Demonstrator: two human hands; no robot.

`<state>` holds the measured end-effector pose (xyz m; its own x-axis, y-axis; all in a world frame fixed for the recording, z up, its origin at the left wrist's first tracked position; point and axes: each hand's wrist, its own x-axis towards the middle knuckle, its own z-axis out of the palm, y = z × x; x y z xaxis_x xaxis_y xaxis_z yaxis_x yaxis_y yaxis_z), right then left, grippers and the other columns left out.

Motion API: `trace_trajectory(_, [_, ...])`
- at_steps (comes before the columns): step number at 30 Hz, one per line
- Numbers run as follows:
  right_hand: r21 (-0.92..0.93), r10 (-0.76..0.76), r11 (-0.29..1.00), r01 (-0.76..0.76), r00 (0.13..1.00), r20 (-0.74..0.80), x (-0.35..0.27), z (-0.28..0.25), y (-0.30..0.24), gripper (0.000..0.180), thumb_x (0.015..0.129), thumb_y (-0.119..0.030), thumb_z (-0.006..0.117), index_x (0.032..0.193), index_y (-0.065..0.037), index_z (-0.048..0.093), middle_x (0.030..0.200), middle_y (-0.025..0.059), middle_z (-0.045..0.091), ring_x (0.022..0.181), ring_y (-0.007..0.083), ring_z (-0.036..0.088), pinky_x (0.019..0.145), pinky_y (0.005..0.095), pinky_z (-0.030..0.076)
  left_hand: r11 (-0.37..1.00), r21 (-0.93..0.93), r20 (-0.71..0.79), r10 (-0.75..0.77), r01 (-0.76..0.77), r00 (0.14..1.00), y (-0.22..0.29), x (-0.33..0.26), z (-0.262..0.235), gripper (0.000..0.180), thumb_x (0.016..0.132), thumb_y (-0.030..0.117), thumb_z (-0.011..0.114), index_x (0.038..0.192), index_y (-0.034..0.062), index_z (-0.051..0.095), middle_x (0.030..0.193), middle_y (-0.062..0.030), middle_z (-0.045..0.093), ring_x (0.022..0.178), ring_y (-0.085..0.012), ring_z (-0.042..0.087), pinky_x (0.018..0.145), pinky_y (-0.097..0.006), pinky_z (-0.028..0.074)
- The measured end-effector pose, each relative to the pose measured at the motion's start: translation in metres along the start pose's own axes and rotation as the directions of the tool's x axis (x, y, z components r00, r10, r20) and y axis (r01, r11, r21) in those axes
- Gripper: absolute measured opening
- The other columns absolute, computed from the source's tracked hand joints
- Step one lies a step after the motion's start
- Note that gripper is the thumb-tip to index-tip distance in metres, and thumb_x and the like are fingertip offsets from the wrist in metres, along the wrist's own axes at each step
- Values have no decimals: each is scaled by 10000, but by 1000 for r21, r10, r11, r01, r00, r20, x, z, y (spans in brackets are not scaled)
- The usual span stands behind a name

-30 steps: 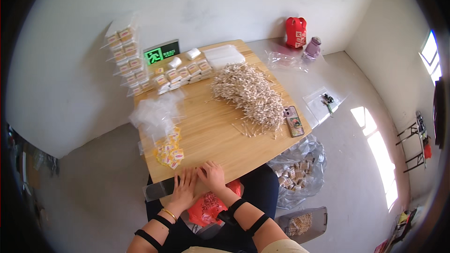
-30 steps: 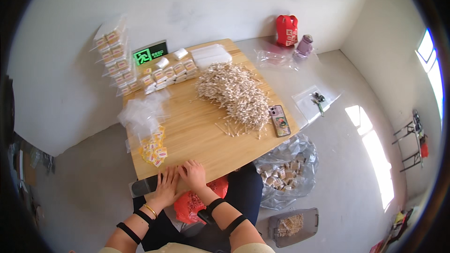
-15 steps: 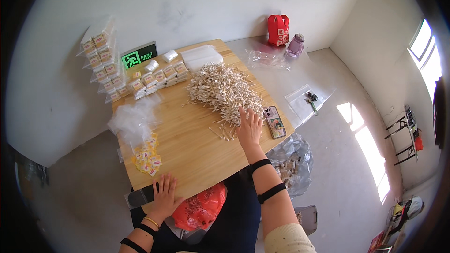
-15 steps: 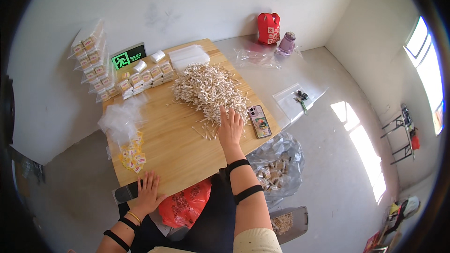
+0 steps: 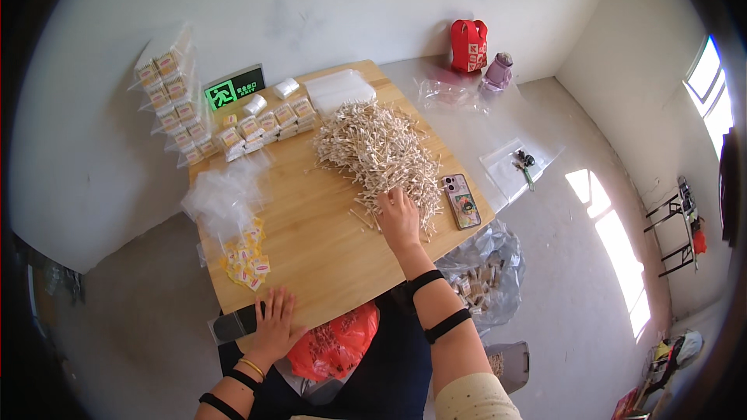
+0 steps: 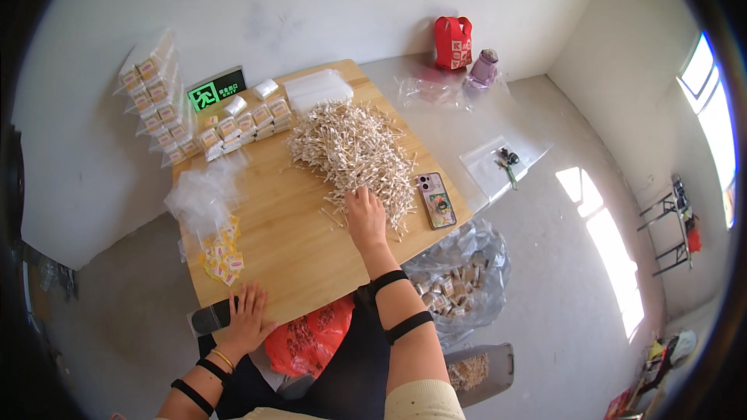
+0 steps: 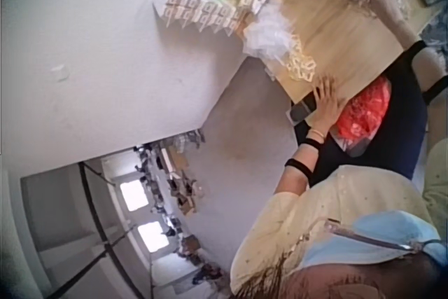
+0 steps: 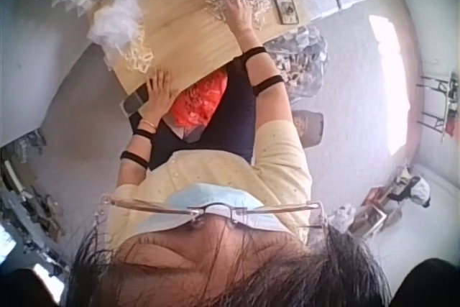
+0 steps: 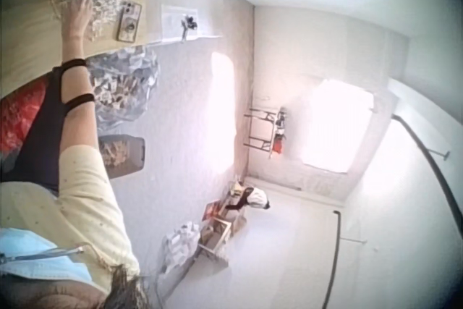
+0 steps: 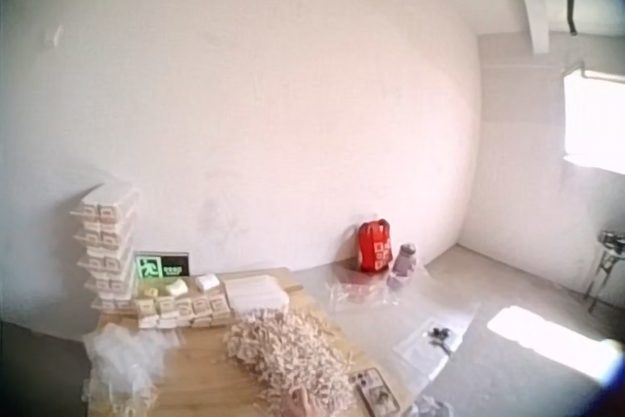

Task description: Packaging cotton swabs into small plastic bags.

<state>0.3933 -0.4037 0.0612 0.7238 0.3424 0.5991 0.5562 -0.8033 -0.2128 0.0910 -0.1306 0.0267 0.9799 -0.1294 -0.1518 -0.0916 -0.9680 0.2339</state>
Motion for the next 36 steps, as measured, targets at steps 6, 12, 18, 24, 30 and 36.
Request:
trace_trajectory(6, [45, -71, 997, 67, 994, 89, -17, 18, -43, 136, 841, -60, 618, 977, -72, 617, 993, 81, 557, 937, 259, 624, 810, 386, 527, 1000, 0, -35, 11, -11, 999, 5, 1, -7, 861, 985, 551, 563, 1619, 49, 268, 1698, -221, 182, 1576, -439, 126, 1243, -652, 47])
trace_trajectory(12, [239, -63, 971, -11, 953, 297, -38, 51, -90, 145, 859, -70, 639, 1002, -63, 619, 1001, 107, 562, 950, 290, 656, 799, 407, 545, 999, -34, -25, -1, 0, 1000, 7, 2, -9, 869, 978, 554, 576, 1619, 54, 270, 1700, -207, 185, 1579, -430, 123, 1246, -645, 45])
trace_trajectory(18, [448, 68, 880, -158, 975, 210, -45, 20, -111, 250, 859, -62, 697, 1106, -69, 662, 1092, 135, 605, 989, 343, 649, 835, 428, 549, 999, -35, -11, -19, 19, 1000, 1, 1, -6, 889, 953, 542, 624, 1611, 52, 281, 1696, -203, 193, 1577, -429, 131, 1250, -644, 35])
trace_trajectory(24, [118, 387, 908, -401, 914, 122, -84, -35, -15, 474, 791, -120, 792, 1229, -77, 613, 1177, 175, 563, 1158, 384, 539, 1011, 468, 458, 983, -172, -103, 44, -62, 994, 7, 45, -34, 998, 872, 445, 769, 1612, 36, 239, 1676, -215, 215, 1573, -421, 155, 1264, -618, 86])
trace_trajectory(30, [102, 453, 876, -472, 876, 166, -89, -17, 4, 584, 751, -146, 839, 1269, -83, 578, 1221, 186, 553, 1184, 403, 529, 1056, 480, 439, 973, -175, -218, 108, -148, 970, 5, 148, -43, 1017, 878, 440, 768, 1623, 44, 199, 1685, -209, 202, 1576, -401, 170, 1281, -560, 138])
trace_trajectory(36, [89, 517, 840, -536, 838, 173, -62, 16, -21, 634, 773, -323, 855, 1274, -68, 561, 1175, 164, 558, 1139, 379, 541, 977, 475, 458, 967, 8, -179, 250, -253, 951, 22, 190, -25, 871, 955, 484, 653, 1612, 57, 272, 1679, -145, 277, 1567, -342, 230, 1277, -546, 170])
